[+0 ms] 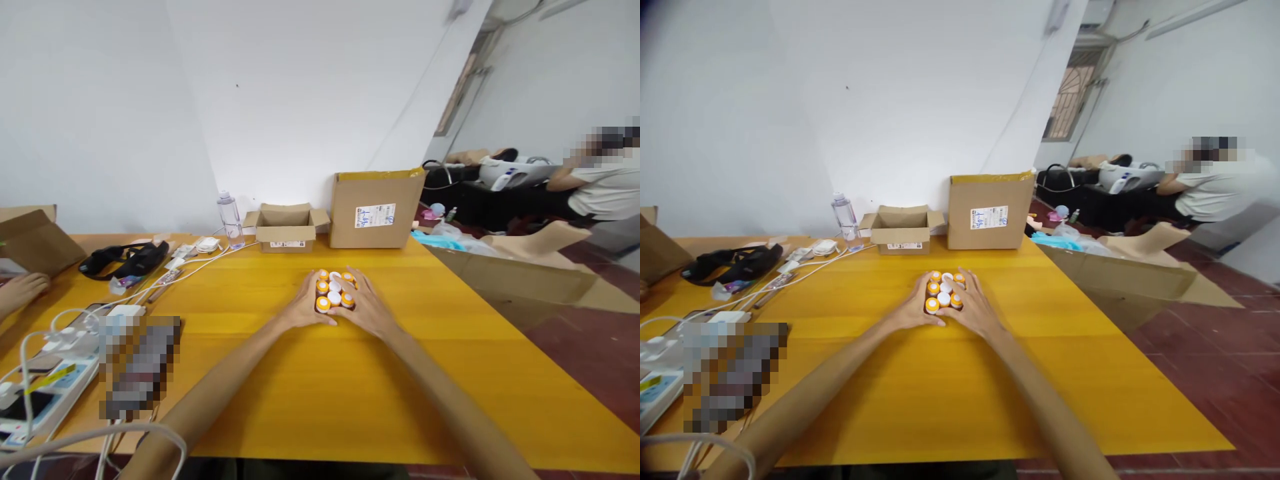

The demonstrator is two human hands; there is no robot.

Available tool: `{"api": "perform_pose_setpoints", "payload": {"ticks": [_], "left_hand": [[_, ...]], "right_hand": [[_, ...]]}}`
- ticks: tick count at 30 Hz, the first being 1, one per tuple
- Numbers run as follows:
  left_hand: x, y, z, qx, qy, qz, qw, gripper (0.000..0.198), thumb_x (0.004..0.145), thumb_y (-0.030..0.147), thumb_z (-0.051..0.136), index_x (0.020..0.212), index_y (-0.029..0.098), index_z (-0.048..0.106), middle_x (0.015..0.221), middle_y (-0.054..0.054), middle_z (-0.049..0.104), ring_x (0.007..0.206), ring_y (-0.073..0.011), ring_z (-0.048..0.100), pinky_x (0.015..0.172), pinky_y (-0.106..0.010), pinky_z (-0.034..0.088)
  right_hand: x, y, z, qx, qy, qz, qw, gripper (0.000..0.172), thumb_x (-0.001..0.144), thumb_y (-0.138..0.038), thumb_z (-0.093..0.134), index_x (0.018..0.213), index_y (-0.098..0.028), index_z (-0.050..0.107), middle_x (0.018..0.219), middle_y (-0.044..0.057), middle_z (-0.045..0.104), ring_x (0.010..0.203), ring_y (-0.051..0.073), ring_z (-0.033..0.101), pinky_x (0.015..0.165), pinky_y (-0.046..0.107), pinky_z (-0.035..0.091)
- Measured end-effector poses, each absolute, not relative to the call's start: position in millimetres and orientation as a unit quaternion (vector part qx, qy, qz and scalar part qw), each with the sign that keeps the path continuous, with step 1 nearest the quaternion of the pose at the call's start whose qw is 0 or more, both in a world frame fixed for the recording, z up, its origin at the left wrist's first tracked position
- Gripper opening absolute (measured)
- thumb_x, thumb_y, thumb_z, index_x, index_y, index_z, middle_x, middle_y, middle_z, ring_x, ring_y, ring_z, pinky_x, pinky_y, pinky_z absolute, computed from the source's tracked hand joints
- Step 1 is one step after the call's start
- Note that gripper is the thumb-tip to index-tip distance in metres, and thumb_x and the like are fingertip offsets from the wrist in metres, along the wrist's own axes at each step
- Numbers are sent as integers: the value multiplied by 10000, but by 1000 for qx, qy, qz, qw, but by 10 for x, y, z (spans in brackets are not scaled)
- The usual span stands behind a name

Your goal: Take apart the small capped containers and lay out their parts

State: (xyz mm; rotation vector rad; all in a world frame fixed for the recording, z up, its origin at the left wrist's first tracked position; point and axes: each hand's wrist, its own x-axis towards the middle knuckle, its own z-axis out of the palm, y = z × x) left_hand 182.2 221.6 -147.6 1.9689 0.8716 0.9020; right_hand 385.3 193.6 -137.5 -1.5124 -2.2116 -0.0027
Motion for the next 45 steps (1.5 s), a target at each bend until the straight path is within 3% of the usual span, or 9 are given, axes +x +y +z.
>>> {"api": "perform_pose_setpoints", "payload": {"ticks": [6,14,21,26,30,34,39,45], "left_hand": [[1762,2294,-1495,777,333,377,379,1052,561,439,867,1452,253,340,1479,-149,408,1401,-399,344,1161,-558,301],[1652,2389,-1514,782,362,389,326,972,607,450,844,1418,221,360,1464,-147,427,1370,-368,396,1138,-511,341],[1608,2367,-1474,760,428,400,283,936,579,352,874,1371,239,389,1402,-129,475,1325,-322,445,1103,-480,373],[1585,2258,-1443,741,477,411,233,689,634,358,842,1200,212,478,1226,-95,534,1163,-277,537,1002,-434,446],[1563,2219,-1423,734,517,397,189,426,667,297,809,983,207,538,1047,-46,547,1032,-243,552,929,-409,468],[1515,2150,-1377,745,523,373,180,164,753,198,692,845,219,558,899,-16,561,937,-216,560,875,-366,472],[1440,1955,-1333,753,512,364,194,198,743,99,577,891,229,557,828,9,595,809,-179,561,775,-299,464],[1413,1761,-1293,768,473,374,216,125,742,137,558,828,224,583,836,-4,579,781,-173,549,745,-286,454]], "right_hand": [[3861,2070,-1419,-506,-831,4,229,686,799,-539,653,1428,-349,456,1522,90,385,1393,340,359,1099,549,372],[3767,2303,-1427,-465,-854,-3,234,631,835,-531,624,1424,-376,458,1521,72,394,1396,326,358,1099,545,370],[3701,2441,-1403,-466,-854,-51,224,631,834,-578,611,1408,-348,488,1476,90,462,1370,333,399,1083,547,389],[3674,2341,-1439,-447,-845,-130,264,594,860,-553,588,1396,-313,500,1464,104,474,1363,333,396,1105,576,335],[3555,2183,-1393,-416,-840,-154,313,441,939,-413,505,1347,-252,547,1391,115,539,1309,294,444,1097,516,364],[3340,2063,-1311,-393,-847,-144,328,337,969,-357,457,1250,-252,610,1230,109,638,1166,268,545,1008,461,439],[3099,1921,-1326,-414,-840,-108,333,320,969,-406,453,1159,-234,645,1066,114,685,980,255,628,861,390,495],[3014,1764,-1410,-478,-812,33,332,303,938,-467,451,949,-244,656,898,80,705,769,234,648,621,302,460]]}}
